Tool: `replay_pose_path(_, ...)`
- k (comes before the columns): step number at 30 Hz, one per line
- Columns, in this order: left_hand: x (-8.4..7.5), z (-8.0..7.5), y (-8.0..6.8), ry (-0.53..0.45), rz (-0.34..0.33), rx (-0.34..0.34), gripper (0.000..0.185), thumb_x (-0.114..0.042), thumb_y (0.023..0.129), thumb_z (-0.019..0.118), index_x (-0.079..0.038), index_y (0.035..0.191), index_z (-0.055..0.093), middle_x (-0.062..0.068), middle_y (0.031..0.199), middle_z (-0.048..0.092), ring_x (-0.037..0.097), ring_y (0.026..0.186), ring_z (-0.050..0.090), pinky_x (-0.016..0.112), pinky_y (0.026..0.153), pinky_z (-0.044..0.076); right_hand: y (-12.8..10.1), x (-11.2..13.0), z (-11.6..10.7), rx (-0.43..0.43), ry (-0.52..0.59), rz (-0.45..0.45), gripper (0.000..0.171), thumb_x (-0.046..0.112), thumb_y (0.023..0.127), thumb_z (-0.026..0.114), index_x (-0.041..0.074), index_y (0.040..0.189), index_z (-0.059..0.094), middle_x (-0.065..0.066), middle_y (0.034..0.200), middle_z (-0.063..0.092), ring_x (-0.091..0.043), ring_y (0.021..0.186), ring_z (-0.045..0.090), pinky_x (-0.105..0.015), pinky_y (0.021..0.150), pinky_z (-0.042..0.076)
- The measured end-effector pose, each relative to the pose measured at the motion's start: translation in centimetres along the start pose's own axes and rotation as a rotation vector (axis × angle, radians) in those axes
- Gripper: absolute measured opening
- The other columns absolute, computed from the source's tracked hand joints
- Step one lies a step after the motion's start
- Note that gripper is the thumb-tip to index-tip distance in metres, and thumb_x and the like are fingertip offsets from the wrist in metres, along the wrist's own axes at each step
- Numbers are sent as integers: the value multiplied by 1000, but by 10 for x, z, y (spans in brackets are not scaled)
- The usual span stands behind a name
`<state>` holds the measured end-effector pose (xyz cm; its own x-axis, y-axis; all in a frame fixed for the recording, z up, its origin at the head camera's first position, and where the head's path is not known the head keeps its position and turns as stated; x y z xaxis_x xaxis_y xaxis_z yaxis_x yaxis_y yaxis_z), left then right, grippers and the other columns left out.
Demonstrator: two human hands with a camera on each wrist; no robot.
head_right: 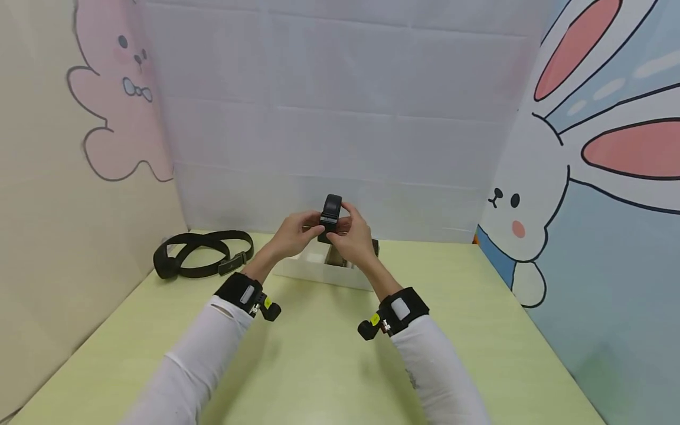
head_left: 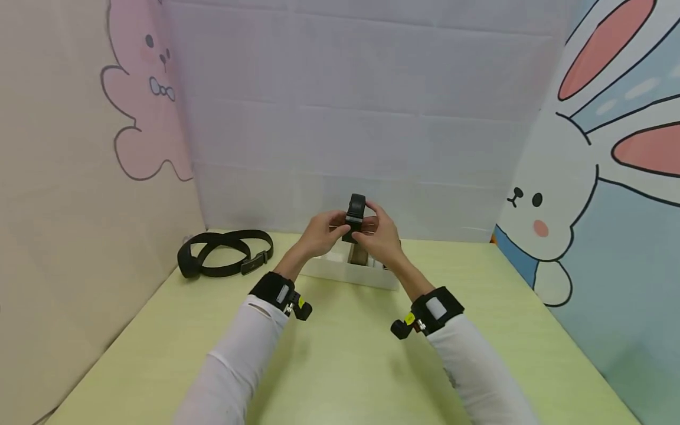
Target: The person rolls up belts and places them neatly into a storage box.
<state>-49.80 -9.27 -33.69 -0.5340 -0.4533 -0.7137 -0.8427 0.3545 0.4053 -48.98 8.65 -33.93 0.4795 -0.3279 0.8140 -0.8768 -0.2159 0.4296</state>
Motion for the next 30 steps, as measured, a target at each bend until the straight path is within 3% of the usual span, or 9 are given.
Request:
replay_pose_path(6, 21, -9, -8, 17, -42, -18, 37, -7, 113, 66, 2, 149, 67, 26, 138, 76, 42, 134, 73, 54, 119, 57, 8, 3, 28, 36, -121, 31, 95, -2, 100, 79, 11, 179, 28, -29, 136, 73, -45, 127, 78, -52, 107, 65)
replay_pose_path(14, 51, -3, -25, 32, -122, -12, 33, -7, 114, 64, 2, 146, 69, 26, 140, 75, 45, 134, 73, 55, 114, 60, 7, -7, 58, 103, -317, 9, 93, 1, 100, 78, 10, 178, 28, -31, 135, 75, -45, 112, 80, -49, 88, 66)
replay_pose_path(19, 58, -1, -30, 27, -160, -15, 35, -5, 113, 66, 3, 147, 68, 27, 142, 73, 47, 133, 74, 54, 111, 62, 28, -67, 71, 91, -438, -84, 97, 14, 99, 85, 19, 178, 30, -28, 139, 76, -43, 113, 79, -50, 87, 65)
replay_pose_path(21, 61, 0, -31, 34, -171, -5, 35, -4, 113, 65, 3, 148, 68, 27, 143, 73, 47, 134, 74, 53, 110, 62, 35, -87, 76, 73, -495, -108, 99, 19, 97, 87, 20, 178, 31, -25, 136, 79, -42, 111, 80, -56, 84, 64)
replay_pose_path(24, 65, 2, -33, 46, -187, 21, 36, -5, 113, 65, 3, 149, 67, 26, 145, 73, 45, 134, 74, 52, 111, 63, 29, -82, 80, 67, -553, -107, 99, 16, 93, 89, 17, 176, 34, -25, 131, 80, -42, 108, 80, -61, 83, 62)
replay_pose_path(26, 67, 4, -35, 47, -198, 45, 41, -6, 114, 64, 2, 154, 63, 26, 147, 71, 45, 136, 74, 52, 111, 62, 21, -66, 78, 89, -538, -92, 97, 12, 93, 88, 12, 174, 36, -27, 131, 79, -43, 109, 80, -63, 85, 62)
replay_pose_path(30, 67, 4, -37, 62, -188, 86, 62, -6, 115, 63, -4, 173, 41, 29, 146, 68, 45, 134, 74, 53, 110, 62, 5, -31, 72, 167, -458, -35, 90, 5, 94, 85, 3, 171, 38, -35, 134, 75, -50, 116, 76, -60, 96, 64)
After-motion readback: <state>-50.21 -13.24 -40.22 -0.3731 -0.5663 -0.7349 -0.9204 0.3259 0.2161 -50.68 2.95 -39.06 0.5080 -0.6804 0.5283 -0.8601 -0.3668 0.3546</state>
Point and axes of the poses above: each hand's wrist, its own y-axis towards the middle knuckle, its own z-axis out of the palm, x = y × z, the point moved 5 cm from there along y, towards the middle knuckle
